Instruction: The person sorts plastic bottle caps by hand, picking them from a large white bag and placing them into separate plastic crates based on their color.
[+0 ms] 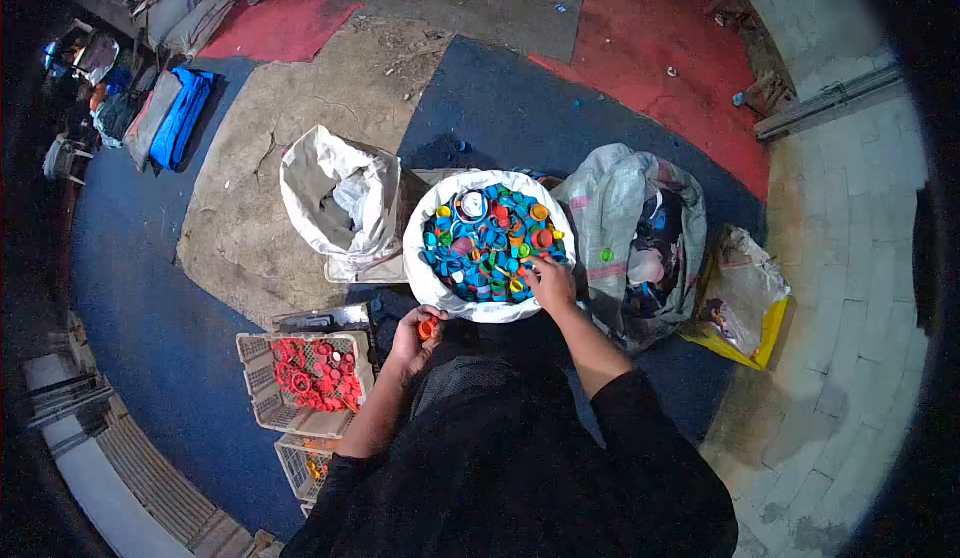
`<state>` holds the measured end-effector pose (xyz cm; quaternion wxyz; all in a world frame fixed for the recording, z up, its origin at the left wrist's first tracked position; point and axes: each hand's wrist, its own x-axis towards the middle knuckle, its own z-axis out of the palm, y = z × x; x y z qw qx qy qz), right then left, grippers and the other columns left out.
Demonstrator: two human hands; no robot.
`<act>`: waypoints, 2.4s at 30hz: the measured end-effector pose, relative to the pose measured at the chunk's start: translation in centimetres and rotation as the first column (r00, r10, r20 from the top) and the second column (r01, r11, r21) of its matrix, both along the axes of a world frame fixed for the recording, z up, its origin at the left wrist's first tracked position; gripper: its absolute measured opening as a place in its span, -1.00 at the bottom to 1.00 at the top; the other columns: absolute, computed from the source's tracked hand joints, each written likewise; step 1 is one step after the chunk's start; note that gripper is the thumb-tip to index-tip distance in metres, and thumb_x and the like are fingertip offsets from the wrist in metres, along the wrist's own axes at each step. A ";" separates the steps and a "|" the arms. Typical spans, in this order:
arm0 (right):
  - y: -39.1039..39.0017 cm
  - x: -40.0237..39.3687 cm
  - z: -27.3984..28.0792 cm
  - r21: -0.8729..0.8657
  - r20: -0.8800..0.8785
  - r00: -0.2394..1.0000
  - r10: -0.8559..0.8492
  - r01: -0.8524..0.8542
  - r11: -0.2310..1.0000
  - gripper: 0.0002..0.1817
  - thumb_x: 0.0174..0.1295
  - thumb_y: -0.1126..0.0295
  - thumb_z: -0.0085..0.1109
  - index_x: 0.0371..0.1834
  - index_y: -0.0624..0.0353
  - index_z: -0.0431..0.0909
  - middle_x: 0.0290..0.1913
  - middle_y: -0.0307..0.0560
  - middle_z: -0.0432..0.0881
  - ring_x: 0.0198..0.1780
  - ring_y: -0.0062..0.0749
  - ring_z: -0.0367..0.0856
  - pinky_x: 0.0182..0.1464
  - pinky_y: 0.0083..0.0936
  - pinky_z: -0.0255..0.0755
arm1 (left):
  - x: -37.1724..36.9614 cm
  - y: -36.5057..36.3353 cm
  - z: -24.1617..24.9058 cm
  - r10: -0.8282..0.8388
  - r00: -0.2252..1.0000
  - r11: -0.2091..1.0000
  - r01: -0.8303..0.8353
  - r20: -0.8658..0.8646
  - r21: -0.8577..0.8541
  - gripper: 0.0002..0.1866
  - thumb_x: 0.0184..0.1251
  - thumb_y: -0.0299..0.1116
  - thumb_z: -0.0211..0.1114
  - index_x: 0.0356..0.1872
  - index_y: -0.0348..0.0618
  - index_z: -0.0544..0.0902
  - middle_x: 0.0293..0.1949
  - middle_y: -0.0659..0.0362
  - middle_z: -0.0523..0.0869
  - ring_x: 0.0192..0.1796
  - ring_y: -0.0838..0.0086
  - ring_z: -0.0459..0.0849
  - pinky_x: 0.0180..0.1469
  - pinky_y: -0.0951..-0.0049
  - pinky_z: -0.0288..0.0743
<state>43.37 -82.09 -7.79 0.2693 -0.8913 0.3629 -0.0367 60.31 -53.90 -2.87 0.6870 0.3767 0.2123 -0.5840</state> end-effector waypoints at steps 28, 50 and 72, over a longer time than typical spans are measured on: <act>1.7 1.4 6.5 0.964 0.264 0.566 -0.781 -0.169 0.204 -0.81 0.34 0.55 0.26 -0.02 0.30 0.61 -0.12 -0.08 0.71 -0.12 -0.42 0.72 -0.02 -0.46 0.63 | 2.7 -8.2 3.1 -0.037 0.996 0.977 0.019 -0.082 -0.212 -0.59 0.55 -0.11 0.06 -0.05 -0.34 0.60 0.07 -0.14 0.69 0.04 0.12 0.74 0.08 0.26 0.73; 3.6 9.7 8.0 0.065 0.298 0.901 0.316 -0.350 0.935 -0.83 0.25 0.37 0.26 -0.13 0.11 0.68 0.15 -0.03 0.58 0.24 -0.13 0.52 0.20 -0.14 0.42 | 3.4 -4.5 0.5 0.017 1.000 1.000 -0.016 -0.020 0.007 -0.72 0.53 -0.06 0.21 -0.26 -0.04 0.60 -0.32 0.23 0.73 -0.34 0.58 0.69 -0.44 0.68 0.55; 3.7 9.7 5.2 0.060 -0.242 0.670 0.702 -0.712 0.700 -0.69 0.24 0.16 0.26 -0.02 0.02 0.72 0.10 -0.19 0.69 0.26 -0.20 0.51 0.42 0.00 0.16 | 3.4 0.3 3.0 0.028 0.994 0.996 -0.037 0.109 0.085 -0.66 0.47 0.06 0.25 -0.23 -0.01 0.64 -0.46 0.40 0.61 -0.63 0.74 0.37 -0.52 0.66 0.28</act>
